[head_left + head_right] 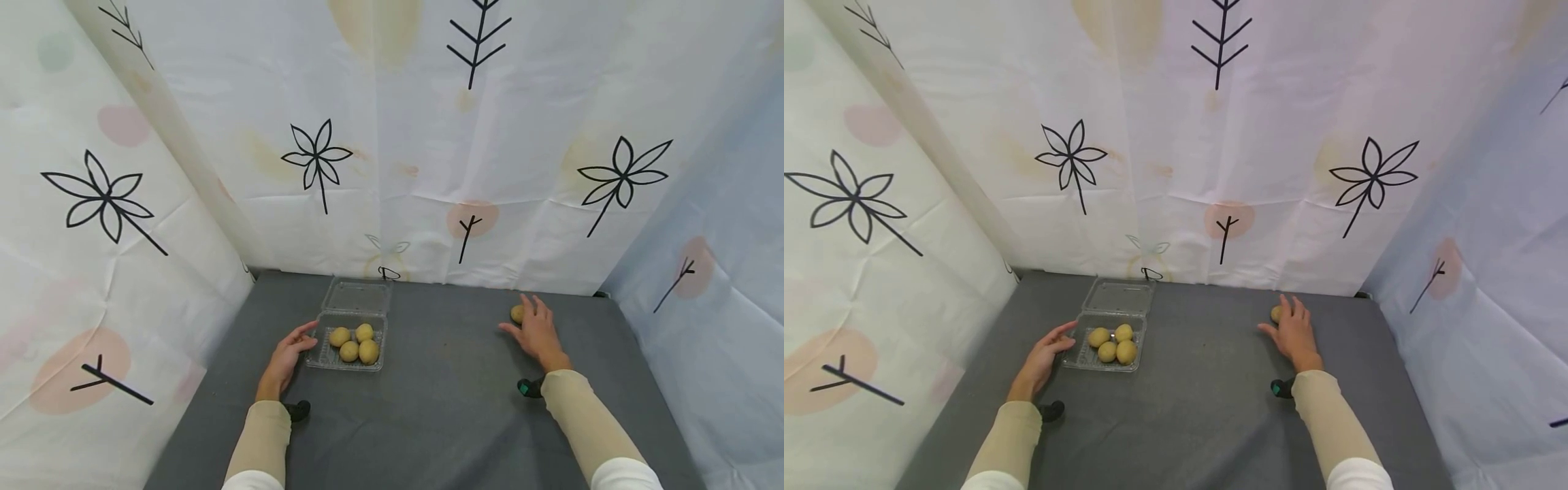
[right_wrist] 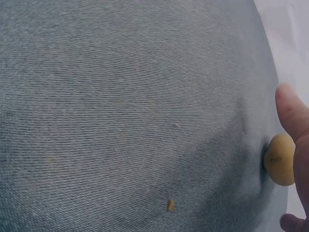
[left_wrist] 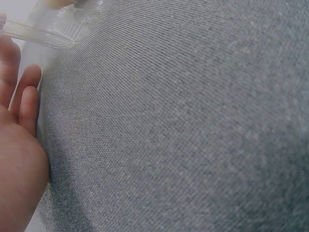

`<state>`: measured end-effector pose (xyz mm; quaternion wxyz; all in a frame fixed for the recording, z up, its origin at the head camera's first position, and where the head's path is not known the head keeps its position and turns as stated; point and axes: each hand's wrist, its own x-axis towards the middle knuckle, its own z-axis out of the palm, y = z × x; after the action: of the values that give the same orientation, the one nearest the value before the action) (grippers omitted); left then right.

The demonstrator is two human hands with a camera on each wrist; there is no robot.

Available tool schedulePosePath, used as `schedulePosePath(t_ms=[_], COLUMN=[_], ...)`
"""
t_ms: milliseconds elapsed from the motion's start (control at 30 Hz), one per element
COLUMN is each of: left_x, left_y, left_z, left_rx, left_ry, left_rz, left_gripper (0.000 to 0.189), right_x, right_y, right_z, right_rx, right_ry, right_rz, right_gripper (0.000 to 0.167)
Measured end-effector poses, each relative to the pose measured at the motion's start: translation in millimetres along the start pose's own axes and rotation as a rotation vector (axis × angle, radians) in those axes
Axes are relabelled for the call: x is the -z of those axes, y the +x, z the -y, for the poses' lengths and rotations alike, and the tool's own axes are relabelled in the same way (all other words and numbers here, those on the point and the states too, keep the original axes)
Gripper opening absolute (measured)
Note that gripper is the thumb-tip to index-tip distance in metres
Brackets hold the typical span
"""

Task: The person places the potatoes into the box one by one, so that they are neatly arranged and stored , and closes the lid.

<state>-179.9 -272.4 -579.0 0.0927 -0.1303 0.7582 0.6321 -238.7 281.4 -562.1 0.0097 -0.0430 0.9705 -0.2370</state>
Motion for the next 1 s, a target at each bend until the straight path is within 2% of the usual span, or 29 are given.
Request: schedulePosePath(t_ms=[133, 200, 500, 833, 1000], left_x=[1.6, 2.2, 1.7, 0.5, 0.7], left_y=[10.6, 12.2, 10.8, 10.5, 10.7], left_z=[15.0, 18.0, 18.3, 17.0, 18.0], left_rx=[-0.004, -0.013, -0.026, -0.024, -0.029], left_ry=[0.006, 0.014, 0.008, 0.014, 0.012], left_rz=[-0.009, -0.012, -0.025, -0.02, -0.021], left_gripper=[0.049, 0.049, 0.047, 0.047, 0.048], right_x=[0, 0, 0, -6, -7], right_y=[1.2, 2.4, 3.2, 13.1, 14.9], right_z=[-4, -5, 0, -2, -4], right_rx=[-0.026, -0.038, -0.057, -0.177, -0.192], right_ry=[0.016, 0.025, 0.12, 0.154, 0.156], right_rz=[-0.013, -0.018, -0.074, -0.02, -0.018], right_gripper=[0.091, 0.089, 0.083, 0.078, 0.078])
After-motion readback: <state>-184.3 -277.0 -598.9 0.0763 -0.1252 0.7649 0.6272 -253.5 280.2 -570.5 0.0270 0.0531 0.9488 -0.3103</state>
